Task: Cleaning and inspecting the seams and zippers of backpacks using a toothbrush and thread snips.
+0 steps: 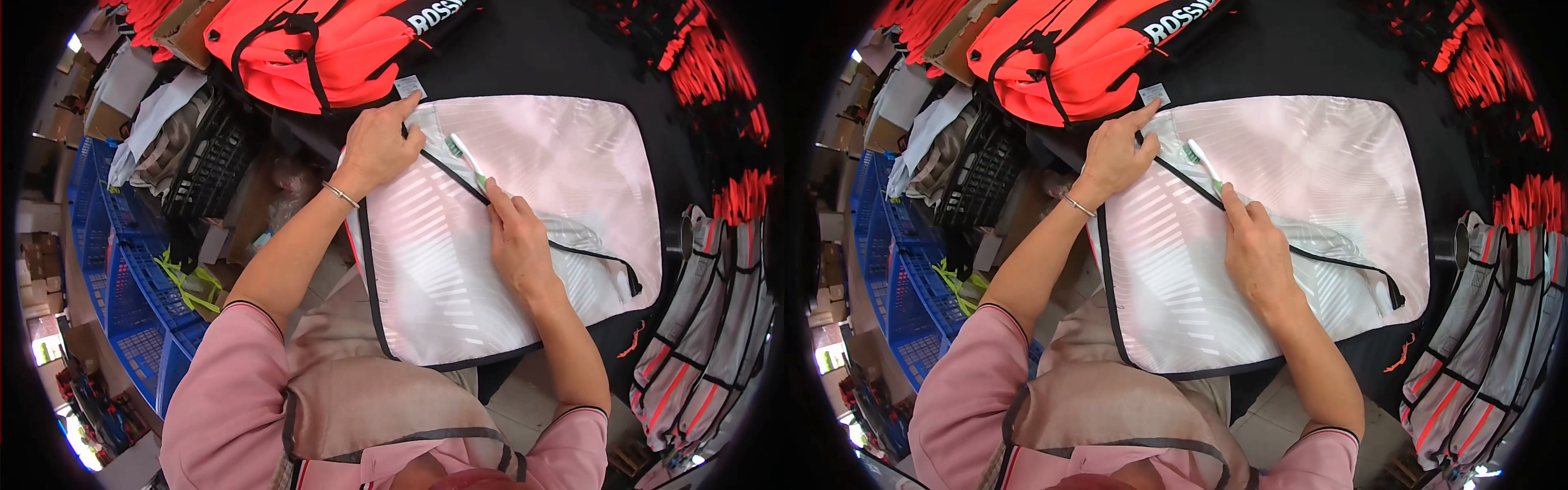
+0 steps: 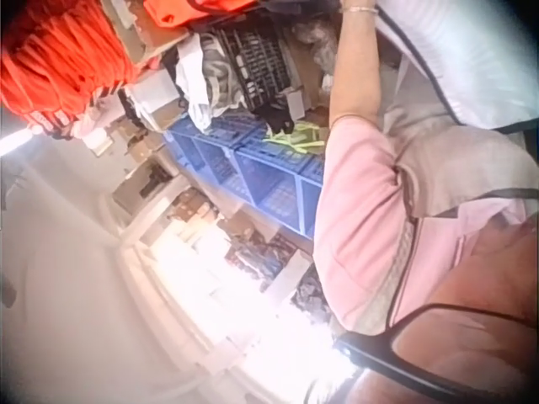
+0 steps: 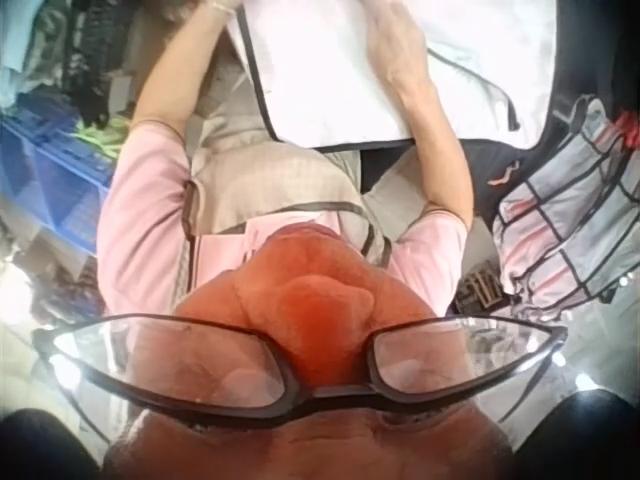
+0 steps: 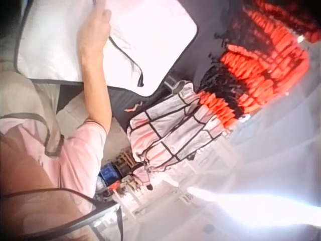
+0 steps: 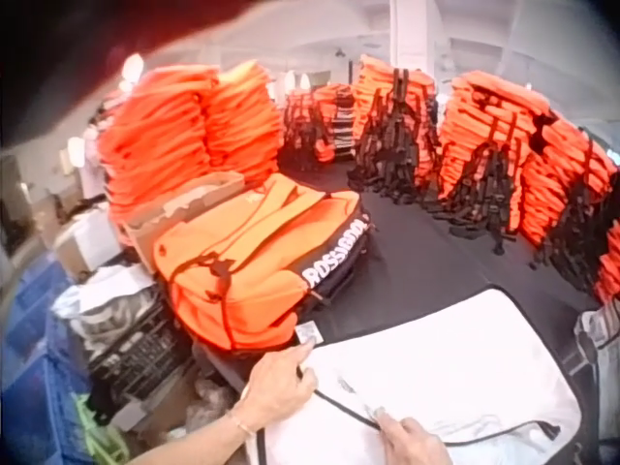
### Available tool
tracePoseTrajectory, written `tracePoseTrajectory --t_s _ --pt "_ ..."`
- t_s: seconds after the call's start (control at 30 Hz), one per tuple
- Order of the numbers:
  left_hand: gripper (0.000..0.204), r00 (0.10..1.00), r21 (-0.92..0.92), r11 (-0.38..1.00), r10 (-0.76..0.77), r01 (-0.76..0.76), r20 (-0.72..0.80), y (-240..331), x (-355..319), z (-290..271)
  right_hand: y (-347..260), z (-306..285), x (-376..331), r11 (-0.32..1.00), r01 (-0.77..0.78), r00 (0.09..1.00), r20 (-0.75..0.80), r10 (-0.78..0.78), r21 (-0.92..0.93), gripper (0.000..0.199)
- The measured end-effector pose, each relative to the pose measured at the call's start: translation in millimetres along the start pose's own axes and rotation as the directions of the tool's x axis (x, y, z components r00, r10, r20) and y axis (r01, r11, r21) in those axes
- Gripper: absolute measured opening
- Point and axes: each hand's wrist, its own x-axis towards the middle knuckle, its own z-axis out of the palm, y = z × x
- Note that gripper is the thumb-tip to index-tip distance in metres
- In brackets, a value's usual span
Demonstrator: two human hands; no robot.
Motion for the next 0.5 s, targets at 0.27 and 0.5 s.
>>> tracePoseTrajectory --t_s 0.27,0.5 --pt "0.05 1.0 -0.038 0.999 0.012 -0.013 -0.019 5.1 -1.4 3.1 -3.5 26.7 51.0 0.985 0.021 1.0 0.026 -0.017 -0.172 0.051" --pt "0.05 0.999 -0.039 0.999 0.017 -0.018 -0.036 4.7 -6.5 -0.2 -6.9 4.7 13.8 0.985 0.051 0.987 0.157 -0.025 -0.163 0.049"
